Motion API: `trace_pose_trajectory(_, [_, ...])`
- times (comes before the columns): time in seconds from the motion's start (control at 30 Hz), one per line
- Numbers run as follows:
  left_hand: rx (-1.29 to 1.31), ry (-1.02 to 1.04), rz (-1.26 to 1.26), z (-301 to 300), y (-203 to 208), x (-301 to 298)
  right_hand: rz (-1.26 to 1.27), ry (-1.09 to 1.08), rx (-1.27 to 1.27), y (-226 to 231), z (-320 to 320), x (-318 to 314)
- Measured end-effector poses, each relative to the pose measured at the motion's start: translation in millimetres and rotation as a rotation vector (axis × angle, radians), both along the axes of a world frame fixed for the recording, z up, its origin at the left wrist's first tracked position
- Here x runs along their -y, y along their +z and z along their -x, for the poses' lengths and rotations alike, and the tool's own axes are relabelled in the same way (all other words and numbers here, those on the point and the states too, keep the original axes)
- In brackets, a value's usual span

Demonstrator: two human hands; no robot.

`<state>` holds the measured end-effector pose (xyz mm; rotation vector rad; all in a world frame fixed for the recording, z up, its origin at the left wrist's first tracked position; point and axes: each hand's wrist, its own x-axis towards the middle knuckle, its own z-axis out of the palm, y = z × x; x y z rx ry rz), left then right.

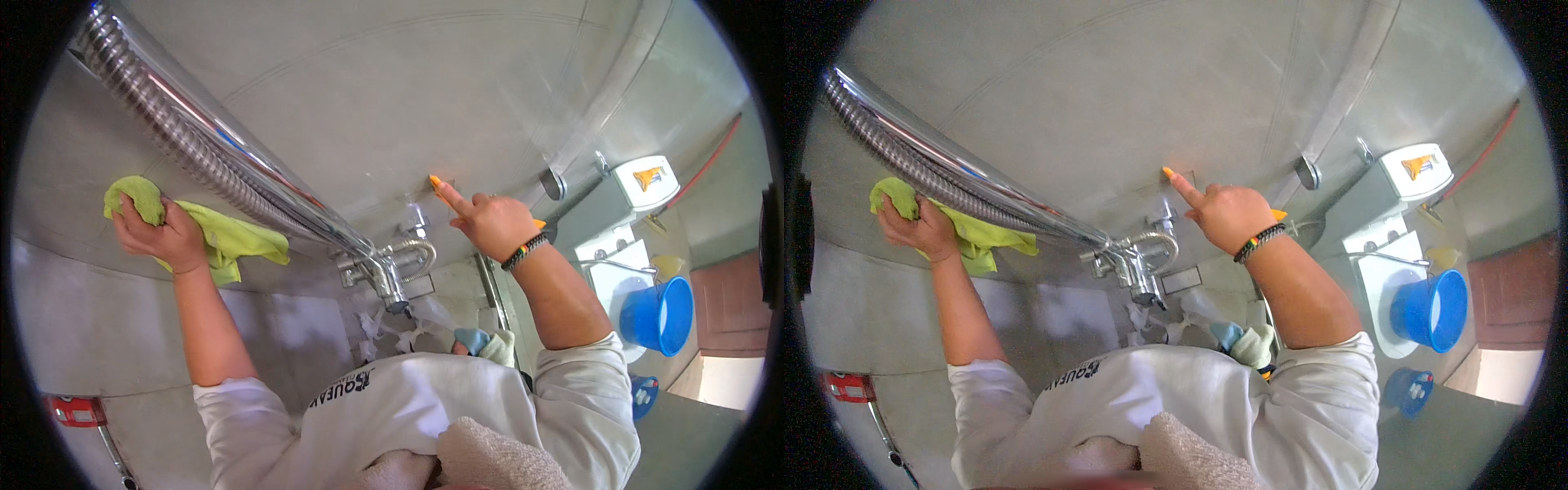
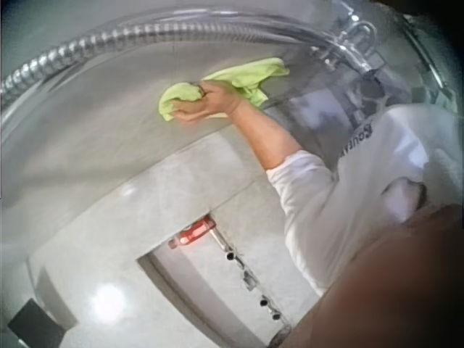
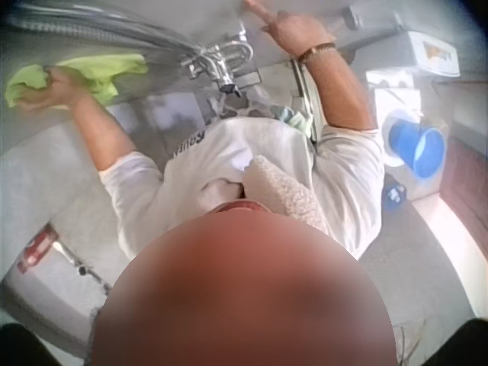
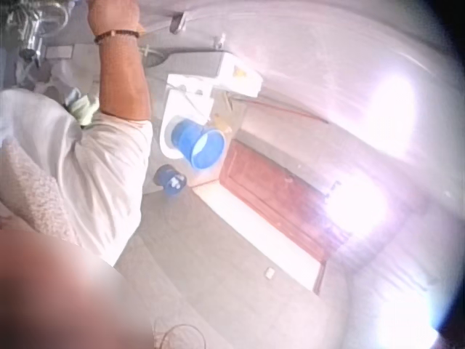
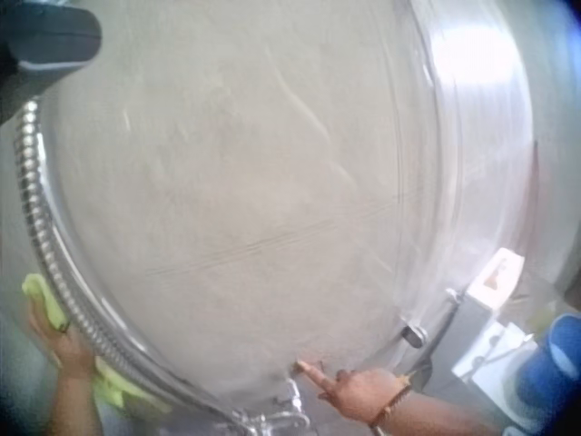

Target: The person cleans the tiled walls of a shower area using a yellow plastic scraper and a green cloth. They scrape grout lines and wipe the surfaces repeatedly, focusing on the area around the shower fixtures.

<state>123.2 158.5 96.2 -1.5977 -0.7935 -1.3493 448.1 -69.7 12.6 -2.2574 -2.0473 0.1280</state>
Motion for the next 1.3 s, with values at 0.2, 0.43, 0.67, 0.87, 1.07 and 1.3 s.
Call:
trace_pose_trajectory(0.2, [0.000, -0.041, 0.006, 0.6, 2.1, 2.6, 0.055, -0.069, 0.019, 17.4, -18.9, 11.2])
trace_pose_trajectory(0.43, [-0.013, -0.023, -0.020, 1.2, 4.6, 1.3, -0.014, 0.005, -0.068, -3.6, 1.8, 0.5])
trace_pose_trajectory(0.67, [0.021, 0.008, -0.031, -7.7, 4.6, -1.1, 0.047, 0.026, -0.084, -3.2, 11.3, -8.6])
trace_pose_trajectory(0.87, [0.012, -0.004, 0.011, -1.7, 3.6, 5.3, -0.098, 0.028, -0.050, -5.4, -7.6, 1.9])
trace_pose_trajectory(1.07, [0.046, 0.009, 0.016, -9.5, 4.4, 2.7, -0.025, 0.025, -0.107, 2.5, 11.9, -7.5])
trace_pose_trajectory(1.3, [0.045, -0.015, 0.040, -9.0, 3.3, 9.7, 0.039, 0.011, -0.089, 8.1, -11.0, 2.0])
